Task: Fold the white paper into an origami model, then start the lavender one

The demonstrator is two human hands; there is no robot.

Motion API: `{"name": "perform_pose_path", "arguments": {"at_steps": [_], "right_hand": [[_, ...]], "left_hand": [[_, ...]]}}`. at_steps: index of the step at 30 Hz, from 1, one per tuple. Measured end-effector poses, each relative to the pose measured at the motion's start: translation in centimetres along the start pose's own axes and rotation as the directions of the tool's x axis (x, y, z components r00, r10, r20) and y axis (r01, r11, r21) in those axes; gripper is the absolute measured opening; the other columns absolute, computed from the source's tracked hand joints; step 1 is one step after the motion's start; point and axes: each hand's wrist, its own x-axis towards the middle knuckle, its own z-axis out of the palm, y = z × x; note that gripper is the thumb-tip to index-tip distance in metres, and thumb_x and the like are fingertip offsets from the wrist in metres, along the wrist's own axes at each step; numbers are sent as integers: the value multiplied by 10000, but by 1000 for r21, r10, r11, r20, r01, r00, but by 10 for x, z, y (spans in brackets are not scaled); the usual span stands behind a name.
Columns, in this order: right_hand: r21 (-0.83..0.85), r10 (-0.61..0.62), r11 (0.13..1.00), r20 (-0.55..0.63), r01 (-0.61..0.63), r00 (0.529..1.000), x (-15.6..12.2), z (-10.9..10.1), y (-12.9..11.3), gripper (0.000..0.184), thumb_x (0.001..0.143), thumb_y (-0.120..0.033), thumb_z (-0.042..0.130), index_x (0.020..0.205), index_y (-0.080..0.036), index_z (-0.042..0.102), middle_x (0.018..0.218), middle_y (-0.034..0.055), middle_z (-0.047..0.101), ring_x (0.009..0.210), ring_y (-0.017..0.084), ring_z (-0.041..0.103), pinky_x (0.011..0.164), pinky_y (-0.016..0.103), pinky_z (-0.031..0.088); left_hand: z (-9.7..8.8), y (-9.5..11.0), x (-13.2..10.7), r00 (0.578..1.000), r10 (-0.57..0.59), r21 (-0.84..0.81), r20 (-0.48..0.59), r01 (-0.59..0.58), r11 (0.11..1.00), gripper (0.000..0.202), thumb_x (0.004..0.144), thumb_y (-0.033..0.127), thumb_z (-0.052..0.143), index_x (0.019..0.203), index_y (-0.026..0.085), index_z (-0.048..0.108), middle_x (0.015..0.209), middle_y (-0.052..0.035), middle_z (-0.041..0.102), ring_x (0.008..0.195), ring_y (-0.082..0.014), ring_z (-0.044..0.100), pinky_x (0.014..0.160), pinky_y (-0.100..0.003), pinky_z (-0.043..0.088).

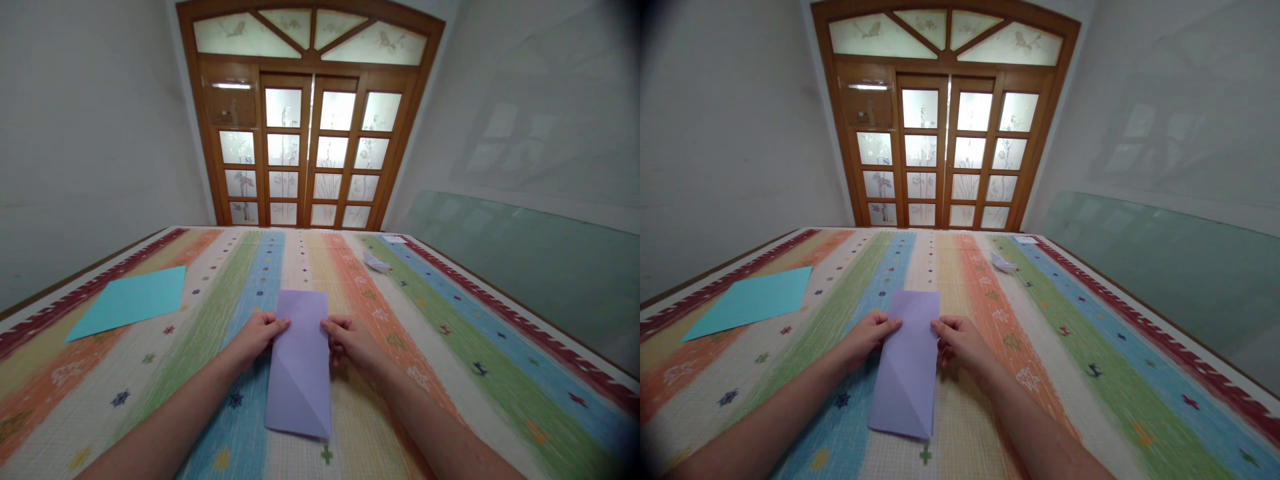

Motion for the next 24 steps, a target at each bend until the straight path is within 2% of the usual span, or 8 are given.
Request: {"name": "perform_pose_path", "arguments": {"at_steps": [3, 7, 11, 14, 19, 22, 24], "right_hand": [[36, -86, 995, -111, 91, 990, 3, -6, -2, 381, 759, -520, 709, 809, -148, 645, 619, -2, 591, 496, 113, 560, 423, 216, 436], [25, -135, 990, -151, 140, 979, 1, -6, -5, 341, 767, -484, 711, 829, -150, 679, 672, 8, 619, 518, 114, 561, 433, 224, 443], [19, -159, 986, -188, 165, 969, -1, -2, -7, 312, 761, -457, 723, 773, -148, 676, 644, 3, 610, 512, 115, 552, 428, 227, 446], [9, -176, 983, -199, 181, 964, -2, -1, -8, 306, 764, -450, 724, 744, -151, 667, 635, 2, 611, 513, 116, 553, 432, 229, 458], [-73, -251, 968, -191, 241, 949, -5, -1, -9, 302, 769, -446, 727, 713, -154, 676, 603, 5, 623, 514, 118, 563, 441, 223, 471], [-88, -285, 958, -173, 273, 943, -6, 1, -11, 286, 784, -440, 720, 746, -157, 704, 604, 9, 634, 507, 116, 568, 449, 225, 481], [-70, -316, 949, -178, 308, 932, -7, 2, -12, 270, 791, -433, 717, 807, -164, 732, 664, 19, 661, 541, 121, 583, 476, 237, 501]], "left_hand": [[0, 1, -1, 999, -9, 10, 32, 8, 1000, 404, 699, 515, 762, 701, 122, 665, 638, -62, 624, 516, -133, 525, 510, -233, 363], [0, 2, -3, 994, 10, 15, 108, -12, 1000, 408, 717, 517, 747, 707, 114, 687, 621, -64, 614, 500, -126, 506, 499, -234, 339], [0, 3, -3, 993, 34, 50, 116, -40, 998, 411, 723, 522, 737, 661, 121, 674, 573, -48, 585, 462, -115, 471, 468, -233, 309], [0, 4, -2, 994, 58, 86, 88, -66, 994, 416, 716, 523, 741, 686, 113, 682, 595, -52, 598, 474, -117, 482, 473, -231, 311], [4, 7, -3, 984, 179, 71, 2, -179, 981, 430, 750, 521, 709, 830, 98, 704, 718, -73, 654, 563, -140, 539, 537, -242, 367], [4, 10, -7, 968, 247, 117, -48, -240, 964, 412, 769, 507, 693, 783, 95, 698, 668, -51, 629, 558, -136, 515, 539, -242, 356], [4, 12, -9, 954, 298, 176, -45, -286, 942, 401, 782, 499, 683, 729, 101, 690, 633, -35, 605, 553, -133, 496, 536, -241, 344]]}}
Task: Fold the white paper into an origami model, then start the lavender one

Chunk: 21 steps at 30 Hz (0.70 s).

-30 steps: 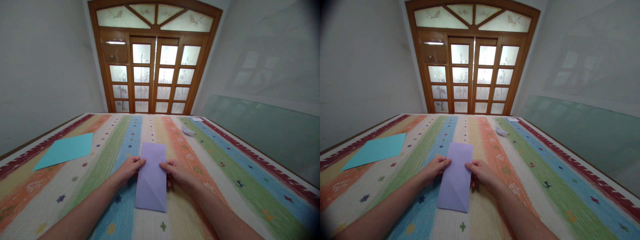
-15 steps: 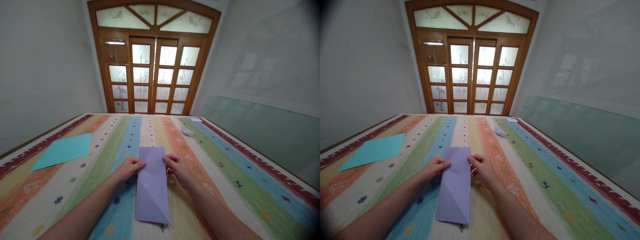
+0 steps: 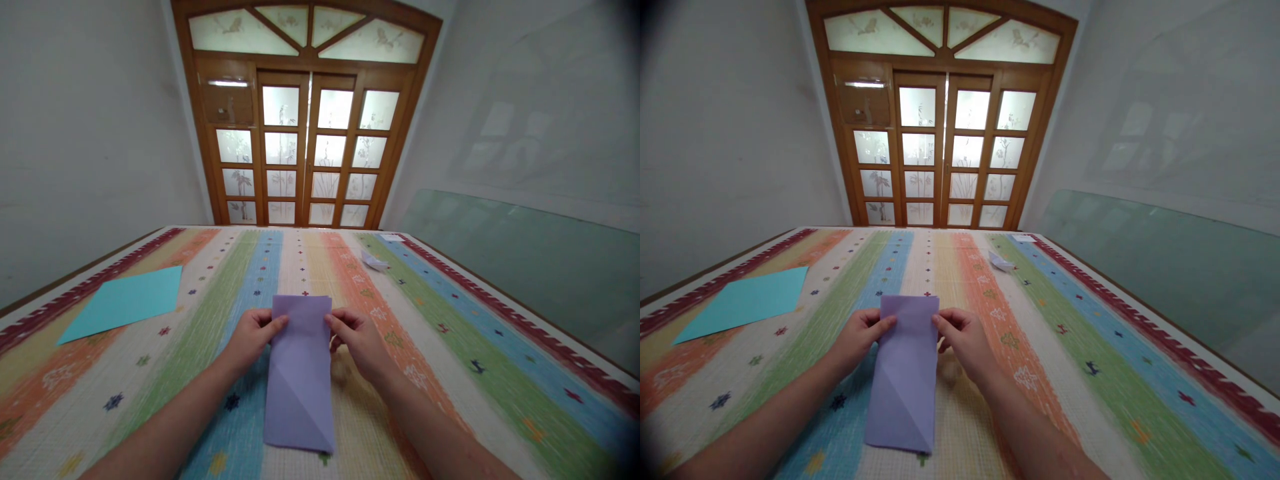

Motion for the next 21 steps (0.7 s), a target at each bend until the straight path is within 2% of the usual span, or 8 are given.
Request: {"name": "perform_pose_path", "arguments": {"at_steps": [3, 6, 13, 16, 19, 21], "right_hand": [[33, -52, 998, -26, 53, 998, 0, 1, -2, 254, 801, -417, 713, 868, -177, 757, 754, 36, 693, 611, 131, 600, 523, 248, 521], [44, -44, 998, -48, 46, 998, 1, 0, -1, 249, 796, -414, 718, 829, -171, 762, 731, 41, 693, 614, 137, 597, 521, 249, 515], [33, 23, 999, -28, -22, 999, -2, 5, 2, 269, 772, -420, 742, 722, -157, 720, 656, 18, 643, 559, 124, 579, 493, 236, 499], [56, 53, 997, -12, -53, 998, -4, 8, 2, 259, 770, -419, 743, 749, -162, 720, 665, 9, 637, 553, 114, 579, 484, 219, 489], [78, 66, 995, 35, -68, 997, -4, 8, 1, 262, 792, -416, 723, 873, -167, 744, 747, 26, 668, 609, 118, 600, 504, 209, 489], [89, 76, 993, 49, -80, 996, -4, 8, 2, 270, 800, -419, 716, 878, -163, 747, 757, 33, 672, 623, 123, 604, 513, 213, 490]], "left_hand": [[-1, 1, -2, 997, 68, 77, 31, -70, 995, 391, 813, 485, 661, 689, 114, 683, 618, -20, 589, 559, -128, 486, 536, -236, 331], [0, 2, -3, 995, 83, 107, 52, -88, 990, 399, 828, 476, 652, 661, 115, 677, 599, -17, 587, 550, -123, 486, 527, -228, 327], [7, 5, -4, 1000, -2, -109, -4, 2, 994, 326, 787, 431, 720, 906, 128, 742, 873, -88, 730, 728, -184, 630, 665, -267, 463], [8, 4, -4, 999, -46, -143, -2, 45, 989, 324, 782, 430, 726, 893, 126, 749, 849, -91, 738, 699, -181, 635, 647, -265, 465], [8, 3, -3, 999, -41, -136, -4, 40, 990, 317, 780, 426, 728, 872, 124, 753, 810, -82, 735, 664, -168, 623, 624, -255, 452], [8, 3, -4, 999, -37, -117, -8, 36, 992, 317, 779, 427, 726, 853, 120, 753, 787, -78, 731, 648, -165, 615, 611, -252, 442]]}}
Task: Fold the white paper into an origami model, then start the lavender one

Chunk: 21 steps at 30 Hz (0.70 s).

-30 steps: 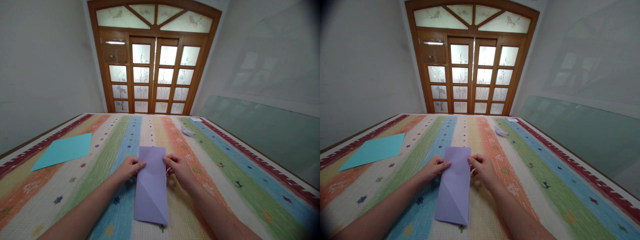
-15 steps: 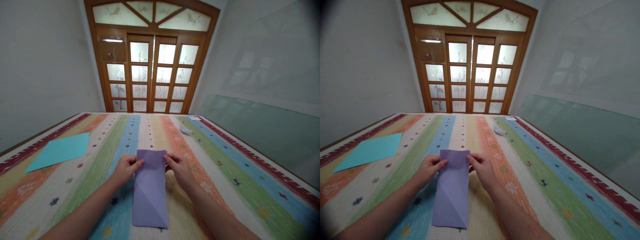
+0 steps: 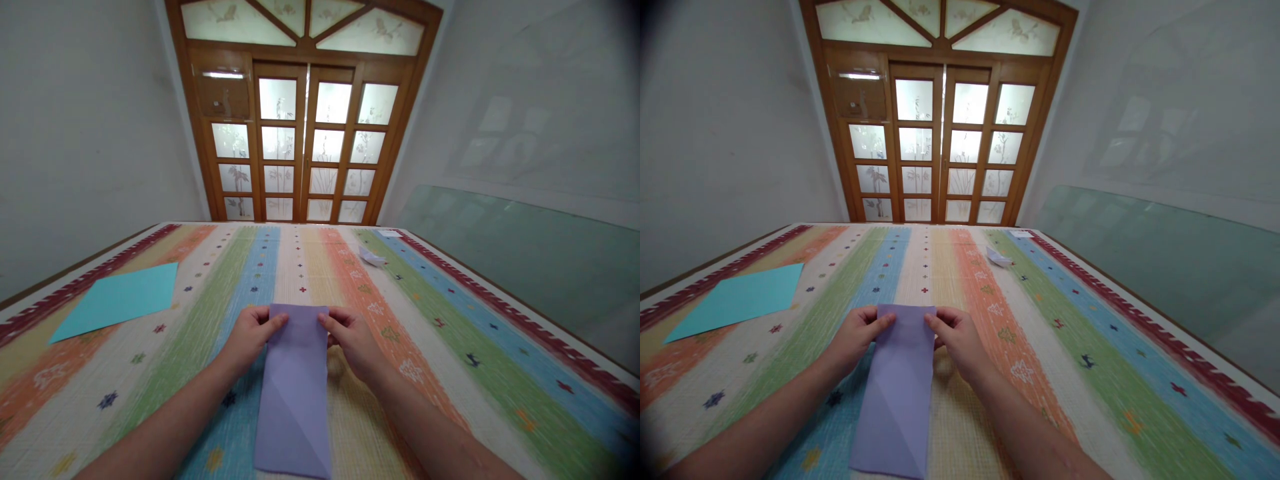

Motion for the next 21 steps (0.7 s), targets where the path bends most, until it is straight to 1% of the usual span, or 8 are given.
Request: {"name": "perform_pose_path", "arguments": {"at_steps": [3, 7, 14, 21], "right_hand": [[12, 14, 1000, -5, -14, 1000, 0, 0, 1, 270, 793, -421, 723, 812, -152, 742, 719, 29, 659, 608, 125, 599, 510, 219, 488], [32, 17, 999, -9, -17, 1000, 1, 0, 3, 251, 785, -410, 735, 787, -159, 733, 702, 20, 652, 599, 123, 601, 504, 217, 481], [42, 18, 999, -72, -15, 997, 2, 0, 7, 268, 750, -406, 765, 690, -157, 684, 635, -4, 616, 549, 115, 574, 484, 223, 471], [56, 47, 998, -79, -42, 996, 2, 1, 7, 300, 734, -429, 765, 671, -156, 661, 635, -4, 595, 548, 117, 565, 490, 232, 466]], "left_hand": [[0, 1, 0, 1000, -3, 22, 4, 3, 1000, 321, 780, 430, 721, 845, 117, 751, 781, -80, 728, 645, -168, 613, 606, -256, 436], [1, 1, -1, 1000, 1, 35, 10, -2, 999, 329, 790, 438, 708, 850, 117, 748, 787, -81, 724, 652, -169, 609, 608, -258, 428], [2, 3, -1, 1000, -24, 58, -16, 25, 998, 341, 772, 452, 708, 799, 113, 731, 703, -55, 683, 589, -148, 560, 548, -239, 381], [4, 6, -3, 998, -67, 53, -15, 68, 996, 374, 746, 489, 710, 794, 119, 727, 710, -75, 693, 607, -178, 580, 545, -256, 408]]}}
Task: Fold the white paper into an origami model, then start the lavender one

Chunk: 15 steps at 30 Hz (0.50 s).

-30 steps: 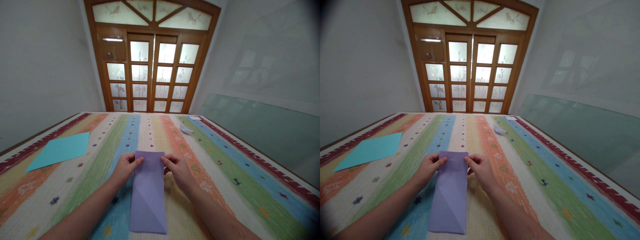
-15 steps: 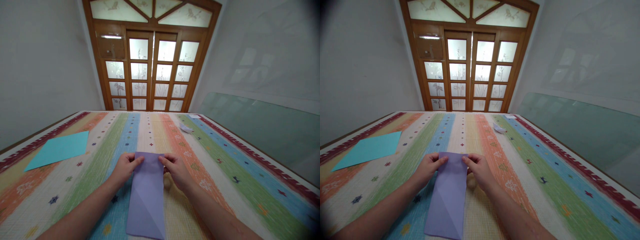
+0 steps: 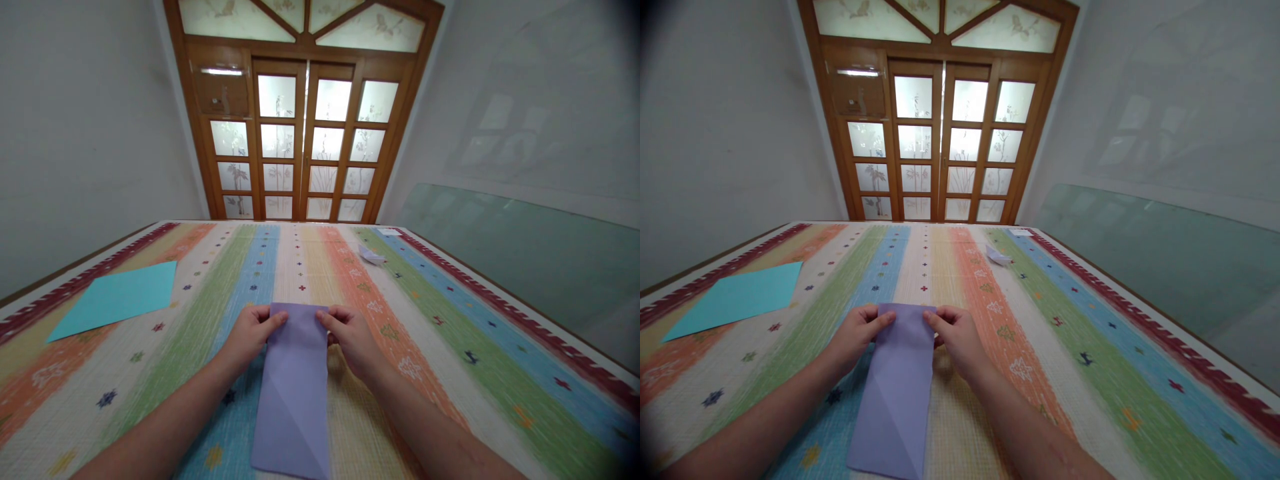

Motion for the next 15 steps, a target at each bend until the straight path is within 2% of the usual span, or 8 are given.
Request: {"name": "perform_pose_path", "arguments": {"at_steps": [9, 15], "right_hand": [[-5, 21, 1000, 3, -21, 1000, 0, 0, -1, 304, 719, -442, 771, 685, -154, 679, 644, 1, 599, 552, 118, 562, 492, 232, 465], [-19, 0, 1000, 22, 0, 1000, 0, 0, -4, 331, 765, -481, 721, 760, -150, 723, 689, 16, 615, 587, 123, 568, 487, 221, 459]], "left_hand": [[-1, -3, 2, 999, -30, -39, 19, 30, 999, 363, 762, 481, 705, 790, 120, 719, 698, -67, 677, 584, -159, 561, 546, -248, 401], [-2, -4, 3, 999, -43, -58, 24, 45, 997, 369, 757, 491, 713, 767, 122, 696, 670, -36, 646, 554, -131, 537, 544, -238, 394]]}}
